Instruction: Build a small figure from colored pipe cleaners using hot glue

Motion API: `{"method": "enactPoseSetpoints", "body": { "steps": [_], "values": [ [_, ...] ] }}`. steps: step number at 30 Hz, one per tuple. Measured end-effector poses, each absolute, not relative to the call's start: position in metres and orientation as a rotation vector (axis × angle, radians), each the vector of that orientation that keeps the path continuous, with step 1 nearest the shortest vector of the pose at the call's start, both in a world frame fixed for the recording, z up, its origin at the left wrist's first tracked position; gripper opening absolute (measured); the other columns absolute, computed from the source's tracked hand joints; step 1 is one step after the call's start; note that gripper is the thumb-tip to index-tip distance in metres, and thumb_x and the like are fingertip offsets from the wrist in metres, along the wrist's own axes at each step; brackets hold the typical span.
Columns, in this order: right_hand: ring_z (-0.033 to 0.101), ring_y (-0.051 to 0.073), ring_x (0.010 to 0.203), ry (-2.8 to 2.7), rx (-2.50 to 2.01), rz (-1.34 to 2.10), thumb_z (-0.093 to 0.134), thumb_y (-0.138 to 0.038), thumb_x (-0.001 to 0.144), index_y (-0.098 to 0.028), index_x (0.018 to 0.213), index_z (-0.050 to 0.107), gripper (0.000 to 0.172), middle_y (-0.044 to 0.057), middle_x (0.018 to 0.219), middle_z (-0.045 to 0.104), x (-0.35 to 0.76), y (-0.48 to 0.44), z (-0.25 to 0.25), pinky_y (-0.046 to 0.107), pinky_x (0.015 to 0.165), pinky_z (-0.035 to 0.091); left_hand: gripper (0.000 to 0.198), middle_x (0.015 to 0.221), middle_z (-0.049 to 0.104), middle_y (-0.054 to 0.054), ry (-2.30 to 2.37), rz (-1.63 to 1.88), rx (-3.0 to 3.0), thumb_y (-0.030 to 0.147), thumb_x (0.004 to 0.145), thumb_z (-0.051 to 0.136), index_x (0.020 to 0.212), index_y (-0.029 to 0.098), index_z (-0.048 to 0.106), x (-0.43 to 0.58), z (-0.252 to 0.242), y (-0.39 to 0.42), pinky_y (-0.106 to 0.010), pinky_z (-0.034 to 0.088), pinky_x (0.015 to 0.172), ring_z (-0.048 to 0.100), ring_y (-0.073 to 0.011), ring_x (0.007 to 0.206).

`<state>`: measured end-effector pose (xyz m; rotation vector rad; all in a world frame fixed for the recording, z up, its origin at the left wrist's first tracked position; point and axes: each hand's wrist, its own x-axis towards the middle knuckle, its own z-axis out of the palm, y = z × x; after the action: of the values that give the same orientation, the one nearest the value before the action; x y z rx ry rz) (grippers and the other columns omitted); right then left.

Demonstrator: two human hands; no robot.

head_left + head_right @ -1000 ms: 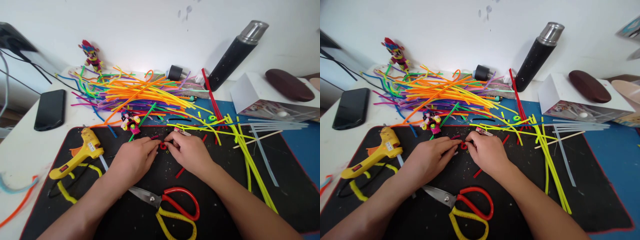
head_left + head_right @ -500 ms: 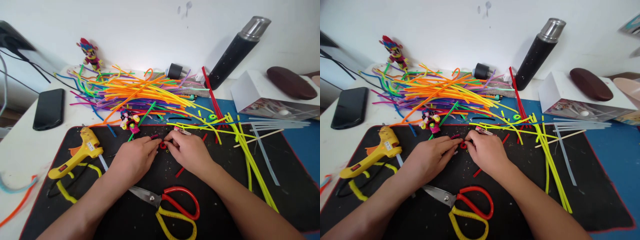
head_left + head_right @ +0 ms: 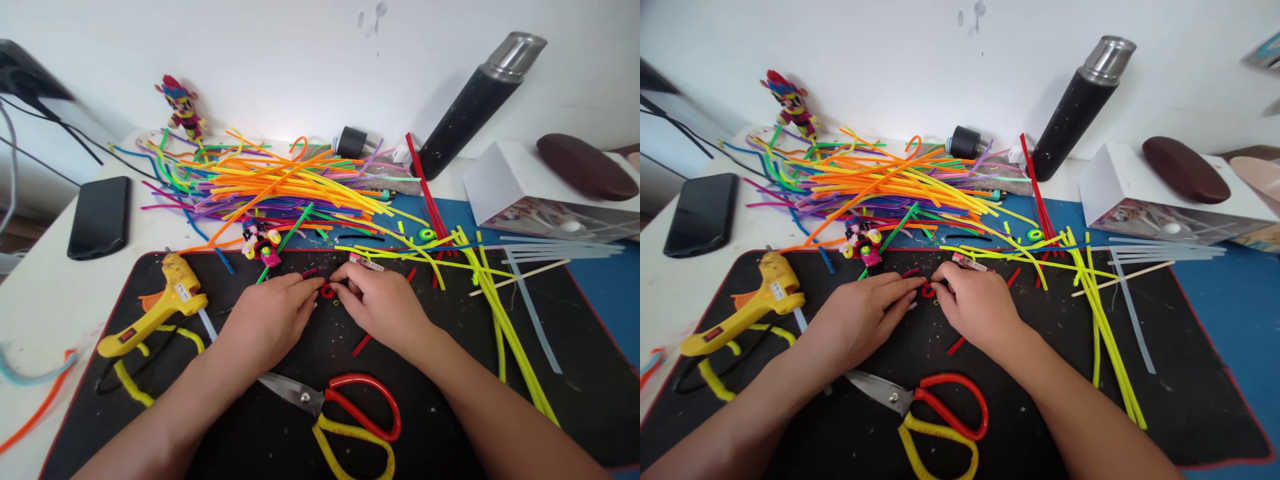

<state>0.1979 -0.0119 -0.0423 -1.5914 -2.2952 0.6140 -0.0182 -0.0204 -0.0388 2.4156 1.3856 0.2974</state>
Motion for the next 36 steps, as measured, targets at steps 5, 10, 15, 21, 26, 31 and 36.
{"method": "enactPoseSetpoints", "body": {
  "steps": [5, 10, 15, 21, 26, 31, 36],
  "values": [
    [0.064, 0.015, 0.063, -2.19, -1.548, 0.771, 0.063, -0.023, 0.099, -0.024, 0.104, 0.076, 0.014, 0.0, 0.08, 0.076, 0.2023, -0.0078, -0.041, 0.026, 0.063, 0.04, 0.032, 0.103, 0.08, -0.007, 1.37, 0.313, 2.432, 0.023, 0.104, 0.055, 0.128, 0.02, 0.075, -0.018, -0.0387, -0.0203, -0.028, 0.06, 0.075, 0.077, -0.0209, 0.089],
    [0.057, 0.014, 0.056, -2.114, -1.562, 0.859, 0.061, -0.025, 0.1, -0.024, 0.102, 0.077, 0.016, -0.003, 0.07, 0.071, 0.2036, -0.0044, -0.04, 0.026, 0.059, 0.037, 0.029, 0.103, 0.081, -0.007, 1.362, 0.34, 2.408, 0.021, 0.103, 0.056, 0.125, 0.018, 0.076, -0.0182, -0.0378, -0.0196, -0.03, 0.061, 0.076, 0.078, -0.0221, 0.089],
    [0.055, 0.013, 0.055, -2.107, -1.572, 0.895, 0.064, -0.026, 0.099, -0.023, 0.102, 0.077, 0.014, -0.004, 0.066, 0.066, 0.2041, -0.0049, -0.0403, 0.026, 0.059, 0.036, 0.028, 0.099, 0.08, -0.006, 1.365, 0.322, 2.395, 0.021, 0.103, 0.056, 0.122, 0.02, 0.075, -0.0194, -0.0374, -0.0192, -0.029, 0.059, 0.075, 0.077, -0.0211, 0.088],
    [0.055, 0.013, 0.055, -2.154, -1.577, 0.899, 0.068, -0.026, 0.097, -0.025, 0.104, 0.078, 0.012, -0.005, 0.065, 0.065, 0.2061, -0.0049, -0.0396, 0.026, 0.059, 0.037, 0.027, 0.099, 0.08, -0.006, 1.368, 0.312, 2.385, 0.021, 0.103, 0.056, 0.122, 0.02, 0.075, -0.0192, -0.037, -0.0193, -0.03, 0.06, 0.075, 0.077, -0.022, 0.088],
    [0.057, 0.014, 0.059, -2.23, -1.584, 0.823, 0.07, -0.024, 0.096, -0.024, 0.106, 0.077, 0.011, -0.004, 0.067, 0.066, 0.2047, -0.0069, -0.0373, 0.026, 0.061, 0.038, 0.028, 0.101, 0.08, -0.006, 1.373, 0.303, 2.392, 0.02, 0.102, 0.057, 0.124, 0.019, 0.075, -0.0188, -0.0365, -0.0193, -0.031, 0.061, 0.077, 0.077, -0.0227, 0.088],
    [0.061, 0.015, 0.063, -2.3, -1.597, 0.719, 0.07, -0.022, 0.096, -0.024, 0.105, 0.076, 0.01, -0.003, 0.07, 0.068, 0.2021, -0.0087, -0.0381, 0.027, 0.063, 0.038, 0.028, 0.101, 0.08, -0.006, 1.355, 0.329, 2.394, 0.02, 0.102, 0.059, 0.125, 0.019, 0.075, -0.0187, -0.036, -0.0197, -0.032, 0.061, 0.076, 0.078, -0.0235, 0.088],
    [0.064, 0.016, 0.067, -2.295, -1.602, 0.724, 0.068, -0.022, 0.098, -0.024, 0.105, 0.076, 0.011, -0.001, 0.074, 0.071, 0.2, -0.0088, -0.0384, 0.027, 0.064, 0.039, 0.028, 0.101, 0.08, -0.007, 1.353, 0.341, 2.401, 0.02, 0.102, 0.058, 0.125, 0.018, 0.075, -0.019, -0.0372, -0.0203, -0.033, 0.062, 0.077, 0.078, -0.0237, 0.088]
  ]
}}
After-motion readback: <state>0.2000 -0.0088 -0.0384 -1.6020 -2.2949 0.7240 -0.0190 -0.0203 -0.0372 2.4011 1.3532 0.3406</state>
